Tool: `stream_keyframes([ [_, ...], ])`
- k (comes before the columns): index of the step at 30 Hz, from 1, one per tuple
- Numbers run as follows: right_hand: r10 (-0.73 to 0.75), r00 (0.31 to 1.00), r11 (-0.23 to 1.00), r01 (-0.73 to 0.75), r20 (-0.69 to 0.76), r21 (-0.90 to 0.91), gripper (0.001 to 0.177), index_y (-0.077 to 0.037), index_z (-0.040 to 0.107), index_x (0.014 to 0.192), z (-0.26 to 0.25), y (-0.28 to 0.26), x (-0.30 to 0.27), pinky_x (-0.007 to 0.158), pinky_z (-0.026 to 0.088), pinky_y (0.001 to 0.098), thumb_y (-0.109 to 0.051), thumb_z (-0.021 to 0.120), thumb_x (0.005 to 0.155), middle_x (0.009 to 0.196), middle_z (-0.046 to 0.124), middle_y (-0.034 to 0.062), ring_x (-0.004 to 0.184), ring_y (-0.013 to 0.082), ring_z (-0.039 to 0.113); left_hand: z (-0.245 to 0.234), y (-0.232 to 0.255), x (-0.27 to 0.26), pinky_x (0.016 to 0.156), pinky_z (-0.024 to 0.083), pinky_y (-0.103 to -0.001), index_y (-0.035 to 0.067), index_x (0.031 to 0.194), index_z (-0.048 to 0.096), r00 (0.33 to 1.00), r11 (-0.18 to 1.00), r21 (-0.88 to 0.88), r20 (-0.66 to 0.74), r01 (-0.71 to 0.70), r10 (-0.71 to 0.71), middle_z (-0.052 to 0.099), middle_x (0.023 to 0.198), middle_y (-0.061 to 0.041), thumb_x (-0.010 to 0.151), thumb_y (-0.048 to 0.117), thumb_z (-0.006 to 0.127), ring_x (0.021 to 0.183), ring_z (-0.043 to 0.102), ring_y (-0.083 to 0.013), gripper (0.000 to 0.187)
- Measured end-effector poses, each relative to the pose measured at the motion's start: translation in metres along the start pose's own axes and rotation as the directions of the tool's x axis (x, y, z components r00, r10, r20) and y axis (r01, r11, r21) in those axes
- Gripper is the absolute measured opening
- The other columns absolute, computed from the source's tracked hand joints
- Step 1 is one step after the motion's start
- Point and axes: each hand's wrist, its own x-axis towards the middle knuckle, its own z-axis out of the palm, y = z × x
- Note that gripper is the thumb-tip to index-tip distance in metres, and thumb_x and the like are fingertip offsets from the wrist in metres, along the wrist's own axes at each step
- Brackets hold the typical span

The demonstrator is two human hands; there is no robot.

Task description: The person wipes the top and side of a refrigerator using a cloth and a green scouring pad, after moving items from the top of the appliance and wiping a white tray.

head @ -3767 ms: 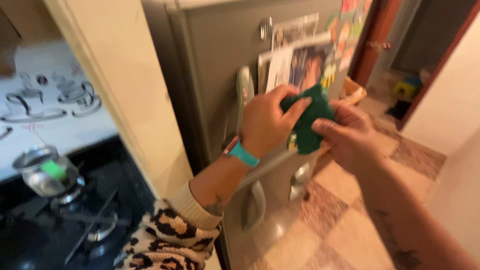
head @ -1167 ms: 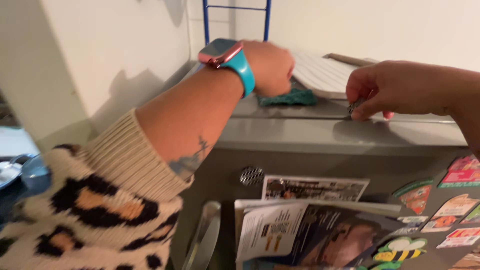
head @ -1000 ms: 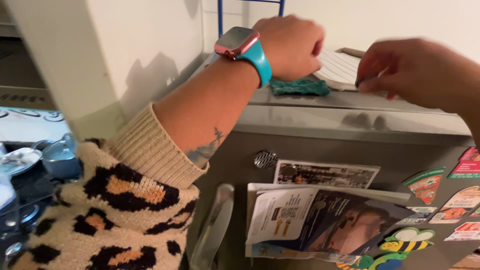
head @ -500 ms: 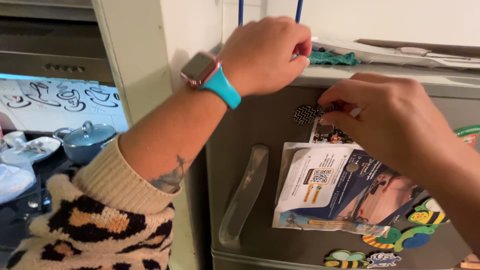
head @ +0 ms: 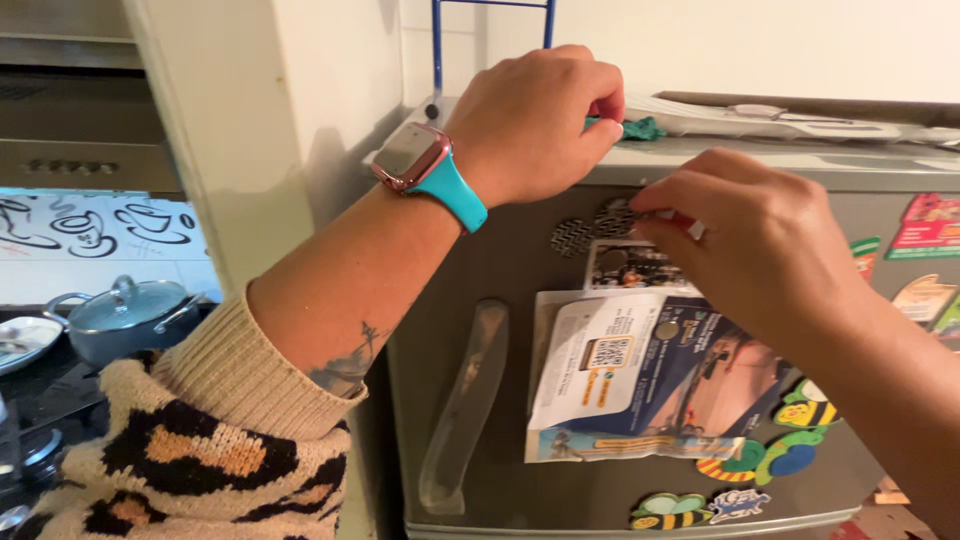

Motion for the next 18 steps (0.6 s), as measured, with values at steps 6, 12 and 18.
stream_keyframes([
  [6,-0.016,0.995,0.998,0.01,-0.096,-0.059,0.014,-0.011,0.082,0.107,-0.021,0.091,-0.001,0.073,0.048,0.0289,-0.019,0.093,0.105,0.097,0.075,0.0019,0.081,0.0131,0.065,0.018,0.018,0.031,0.054,0.047,-0.052,0.018,0.082,0.07,0.999,0.998,0.051,0.014,-0.039,0.039,0.071,0.089,-0.004,0.085,0.025,0.061,0.073,0.065,-0.0326,0.012],
  [12,0.304,0.921,0.897,-0.19,0.243,-0.399,0.05,-0.019,0.082,0.12,0.039,0.41,-0.012,0.104,0.045,0.039,-0.056,0.073,0.088,0.113,0.082,0.005,0.111,0.0256,0.073,0.052,0.064,0.103,0.07,0.051,-0.054,0.027,0.091,0.072,0.941,0.968,0.231,0.297,0.096,-0.164,0.073,0.1,-0.002,0.087,0.032,0.06,0.092,0.067,-0.034,0.014],
  [18,0.645,0.449,0.75,-0.22,0.618,-0.624,0.071,-0.029,0.075,0.13,-0.005,0.43,-0.006,0.102,0.051,0.0367,-0.075,0.066,0.077,0.135,0.075,0.0018,0.12,0.0254,0.072,0.15,0.067,0.187,0.068,0.056,-0.047,0.01,0.094,0.07,0.679,0.842,0.539,0.626,-0.022,-0.384,0.073,0.096,-0.013,0.087,0.013,0.06,0.084,0.07,-0.0335,0.013],
])
